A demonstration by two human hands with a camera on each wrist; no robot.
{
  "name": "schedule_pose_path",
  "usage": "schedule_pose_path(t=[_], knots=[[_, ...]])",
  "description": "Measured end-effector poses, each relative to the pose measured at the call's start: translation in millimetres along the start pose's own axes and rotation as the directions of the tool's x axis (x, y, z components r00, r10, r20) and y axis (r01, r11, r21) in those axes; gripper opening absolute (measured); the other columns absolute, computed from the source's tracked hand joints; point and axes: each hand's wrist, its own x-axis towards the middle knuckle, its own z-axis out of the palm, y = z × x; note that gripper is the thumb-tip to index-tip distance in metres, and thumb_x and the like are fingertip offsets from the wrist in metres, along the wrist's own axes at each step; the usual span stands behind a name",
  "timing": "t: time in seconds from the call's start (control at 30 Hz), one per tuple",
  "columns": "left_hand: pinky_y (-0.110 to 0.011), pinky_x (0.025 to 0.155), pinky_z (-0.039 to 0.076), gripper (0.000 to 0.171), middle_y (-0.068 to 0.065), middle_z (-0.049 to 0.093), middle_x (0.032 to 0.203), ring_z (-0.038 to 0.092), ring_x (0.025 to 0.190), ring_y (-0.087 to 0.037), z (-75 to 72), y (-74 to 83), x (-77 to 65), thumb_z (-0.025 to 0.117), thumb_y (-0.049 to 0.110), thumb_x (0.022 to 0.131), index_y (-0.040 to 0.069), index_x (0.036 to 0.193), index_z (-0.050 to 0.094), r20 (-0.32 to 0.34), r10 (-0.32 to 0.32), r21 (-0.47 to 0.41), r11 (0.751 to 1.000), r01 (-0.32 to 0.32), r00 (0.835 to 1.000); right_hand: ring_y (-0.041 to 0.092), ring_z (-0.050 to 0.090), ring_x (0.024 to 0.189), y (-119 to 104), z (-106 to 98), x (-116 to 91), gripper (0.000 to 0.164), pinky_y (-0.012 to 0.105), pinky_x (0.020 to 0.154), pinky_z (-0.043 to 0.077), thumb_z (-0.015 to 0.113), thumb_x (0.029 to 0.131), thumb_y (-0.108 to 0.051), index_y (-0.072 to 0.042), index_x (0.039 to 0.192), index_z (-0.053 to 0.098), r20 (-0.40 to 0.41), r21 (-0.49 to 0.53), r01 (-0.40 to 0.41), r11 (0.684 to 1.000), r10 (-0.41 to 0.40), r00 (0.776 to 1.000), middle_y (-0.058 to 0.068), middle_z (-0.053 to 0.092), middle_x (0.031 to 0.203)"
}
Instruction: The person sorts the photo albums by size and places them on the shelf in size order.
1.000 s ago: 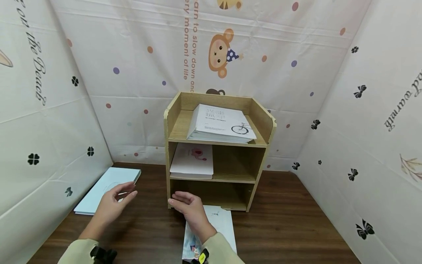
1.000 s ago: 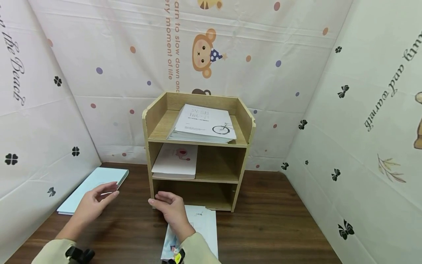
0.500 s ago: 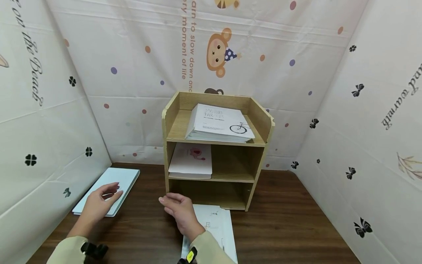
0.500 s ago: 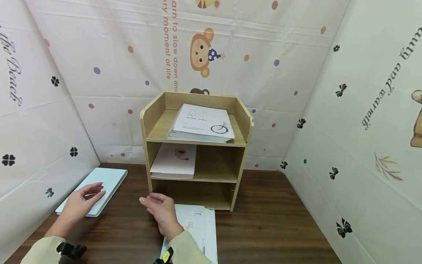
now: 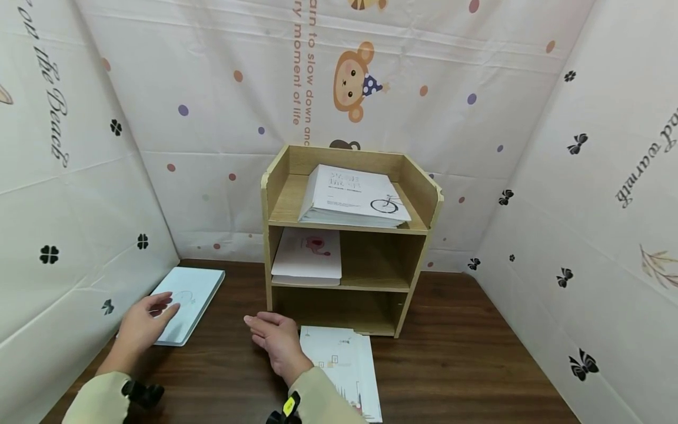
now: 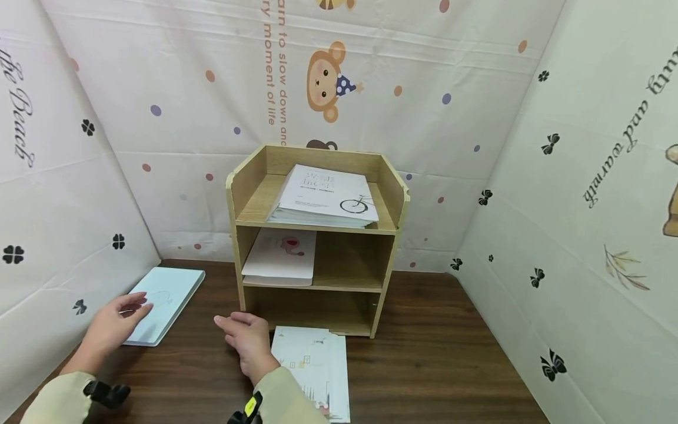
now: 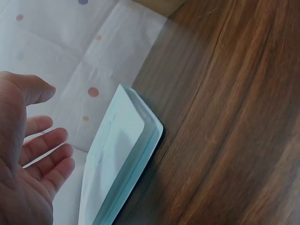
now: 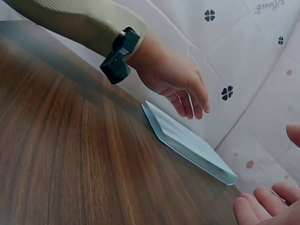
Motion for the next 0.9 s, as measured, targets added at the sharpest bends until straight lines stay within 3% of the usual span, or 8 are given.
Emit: schedule_pose_path(t=[0.3, 0.67, 0.9], knots=[[-0.072, 0.1, 0.043, 0.062, -0.045, 0.047, 0.137, 0.046, 0.123, -0.061, -13.4, -9.1, 6.1, 0.057, 0.029, 0.103, -0.019, 0.141, 0.043, 0.061, -0.04, 0.073, 0.997, 0.035, 0.997, 0.034, 0.07, 0.112, 6.2, 16.7, 4.6, 0.041, 0.048, 0.102, 0.057, 0.084, 0.084, -0.014, 0.003, 0.117, 0.068, -0.028, 0.006, -0.034, 0.999, 0.034, 0.999, 0.012, 0.073, 0.112], [-0.071, 0.104, 0.04, 0.063, -0.045, 0.042, 0.14, 0.04, 0.128, -0.061, -16.8, -10.3, 11.7, 0.056, 0.024, 0.099, -0.021, 0.141, 0.041, 0.039, -0.176, 0.179, 0.97, 0.166, 0.984, 0.038, 0.067, 0.119, 18.6, 31.1, 11.7, 0.054, 0.048, 0.103, 0.056, 0.086, 0.083, -0.015, 0.008, 0.125, 0.061, -0.056, 0.033, -0.097, 0.995, 0.098, 0.994, 0.016, 0.07, 0.12], [-0.07, 0.104, 0.041, 0.064, -0.046, 0.042, 0.139, 0.041, 0.127, -0.062, -19.3, -15.5, 13.3, 0.058, 0.026, 0.097, -0.021, 0.138, 0.043, 0.02, -0.198, 0.233, 0.954, 0.188, 0.98, 0.039, 0.065, 0.121, 24.6, 40.3, 16.4, 0.052, 0.05, 0.103, 0.055, 0.085, 0.084, -0.015, 0.008, 0.124, 0.062, -0.068, 0.057, -0.106, 0.993, 0.11, 0.992, 0.017, 0.069, 0.124]])
